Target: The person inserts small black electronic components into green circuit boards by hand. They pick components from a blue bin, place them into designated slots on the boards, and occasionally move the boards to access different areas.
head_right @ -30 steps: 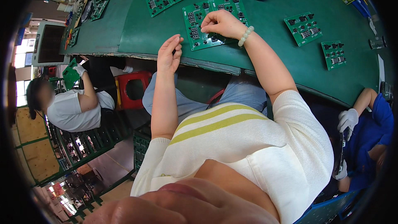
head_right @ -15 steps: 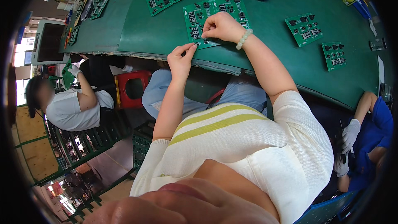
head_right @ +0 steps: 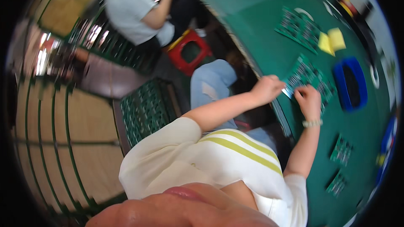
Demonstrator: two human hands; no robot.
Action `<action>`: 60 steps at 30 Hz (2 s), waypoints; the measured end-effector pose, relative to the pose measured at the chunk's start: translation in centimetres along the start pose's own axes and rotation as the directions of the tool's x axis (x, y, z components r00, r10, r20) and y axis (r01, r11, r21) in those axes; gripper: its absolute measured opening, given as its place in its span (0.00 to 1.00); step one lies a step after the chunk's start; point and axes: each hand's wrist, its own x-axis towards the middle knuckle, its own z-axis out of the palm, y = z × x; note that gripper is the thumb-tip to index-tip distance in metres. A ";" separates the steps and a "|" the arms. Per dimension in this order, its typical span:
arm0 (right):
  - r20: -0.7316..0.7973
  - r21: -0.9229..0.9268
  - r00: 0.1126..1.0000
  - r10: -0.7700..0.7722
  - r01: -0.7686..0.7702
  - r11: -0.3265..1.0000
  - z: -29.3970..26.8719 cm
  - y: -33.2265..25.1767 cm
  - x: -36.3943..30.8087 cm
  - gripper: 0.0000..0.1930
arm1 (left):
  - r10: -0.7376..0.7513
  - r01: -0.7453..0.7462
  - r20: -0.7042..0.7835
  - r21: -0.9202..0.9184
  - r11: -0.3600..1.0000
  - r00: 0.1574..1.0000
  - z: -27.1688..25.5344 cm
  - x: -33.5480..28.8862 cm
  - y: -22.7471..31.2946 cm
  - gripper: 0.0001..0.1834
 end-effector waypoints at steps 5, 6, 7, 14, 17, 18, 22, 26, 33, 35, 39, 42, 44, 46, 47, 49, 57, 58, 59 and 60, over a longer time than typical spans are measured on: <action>-0.060 -0.108 0.997 -0.056 0.049 0.993 0.6 -0.1 -0.1 0.06 | -0.053 0.035 -0.120 -0.149 0.988 0.991 0.9 -0.6 -0.1 0.05; -0.048 -0.129 0.997 -0.062 0.055 0.990 0.8 0.0 0.0 0.06 | -0.058 0.043 -0.110 -0.134 0.990 0.992 0.9 -0.6 -0.2 0.05; -0.042 -0.152 0.997 -0.059 0.052 0.987 0.7 -0.1 0.0 0.06 | -0.058 0.046 -0.091 -0.122 0.991 0.994 0.9 -0.7 -0.3 0.05; 0.030 -0.248 0.999 0.042 -0.034 0.968 0.9 -0.4 0.4 0.08 | -0.030 0.029 0.011 0.019 0.999 1.000 1.4 -0.4 -0.7 0.06; 0.035 -0.236 0.999 0.024 -0.015 0.972 0.7 -0.4 0.5 0.08 | -0.016 0.012 -0.032 -0.108 0.994 0.999 1.3 0.2 -1.1 0.07; 0.020 -0.207 0.999 0.029 -0.024 0.978 1.1 0.8 0.5 0.08 | -0.062 0.061 0.000 -0.187 0.980 0.998 0.9 0.3 -1.1 0.07; 0.067 0.121 0.987 0.143 -0.151 0.981 0.1 1.7 0.6 0.07 | -0.631 0.621 0.321 -0.708 0.336 0.707 -0.6 1.4 -1.3 0.12; -0.166 0.532 0.961 0.220 -0.101 0.841 0.5 4.5 0.8 0.08 | -0.517 0.491 0.482 -0.861 -0.131 0.707 -5.8 -0.7 -1.6 0.13; -0.221 0.554 0.929 0.298 -0.131 0.822 0.7 2.9 0.6 0.08 | -0.753 0.615 0.422 -0.788 -0.030 0.505 -20.8 -17.3 -4.9 0.14; -0.245 0.508 0.916 0.317 -0.157 0.847 0.8 3.1 0.6 0.08 | -0.944 0.839 0.172 -0.522 0.156 0.283 -23.1 -23.6 -4.6 0.10; -0.235 0.562 0.930 0.281 -0.106 0.821 2.5 3.6 1.4 0.08 | -0.884 0.945 0.465 0.273 0.179 0.033 -18.2 -49.4 -7.2 0.11; -0.236 0.510 0.928 0.288 -0.134 0.850 2.1 2.9 1.1 0.08 | -0.873 0.914 0.462 0.402 0.049 -0.157 -14.5 -53.9 -5.0 0.11; -0.266 0.492 0.922 0.280 -0.120 0.862 2.0 3.0 1.2 0.08 | -0.881 0.908 0.437 0.418 0.022 -0.180 -14.6 -53.5 -4.5 0.11; -0.268 0.513 0.916 0.298 -0.126 0.849 1.9 2.9 1.2 0.08 | -0.895 0.908 0.416 0.417 0.032 -0.159 -15.0 -52.0 -5.7 0.11; -0.256 0.521 0.912 0.321 -0.150 0.840 1.8 2.8 1.1 0.08 | -0.898 0.908 0.412 0.418 0.036 -0.154 -15.1 -51.4 -5.9 0.11; -0.259 0.513 0.907 0.333 -0.162 0.843 1.6 2.6 1.0 0.09 | -0.900 0.904 0.409 0.425 0.041 -0.151 -15.6 -51.0 -5.5 0.11; -0.269 0.454 0.907 0.325 -0.178 0.873 1.6 2.8 0.9 0.09 | -0.900 0.886 0.417 0.456 0.083 -0.130 -16.7 -48.7 -6.5 0.11; -0.262 0.459 0.908 0.327 -0.181 0.870 1.6 2.8 0.9 0.09 | -0.897 0.882 0.420 0.464 0.086 -0.134 -16.8 -48.7 -6.6 0.11; -0.256 0.464 0.909 0.329 -0.183 0.867 1.7 2.7 1.0 0.09 | -0.896 0.879 0.422 0.468 0.089 -0.135 -16.8 -48.8 -6.6 0.11; -0.253 0.463 0.908 0.335 -0.190 0.866 1.6 2.6 1.0 0.09 | -0.894 0.876 0.425 0.474 0.089 -0.139 -16.9 -48.8 -6.7 0.11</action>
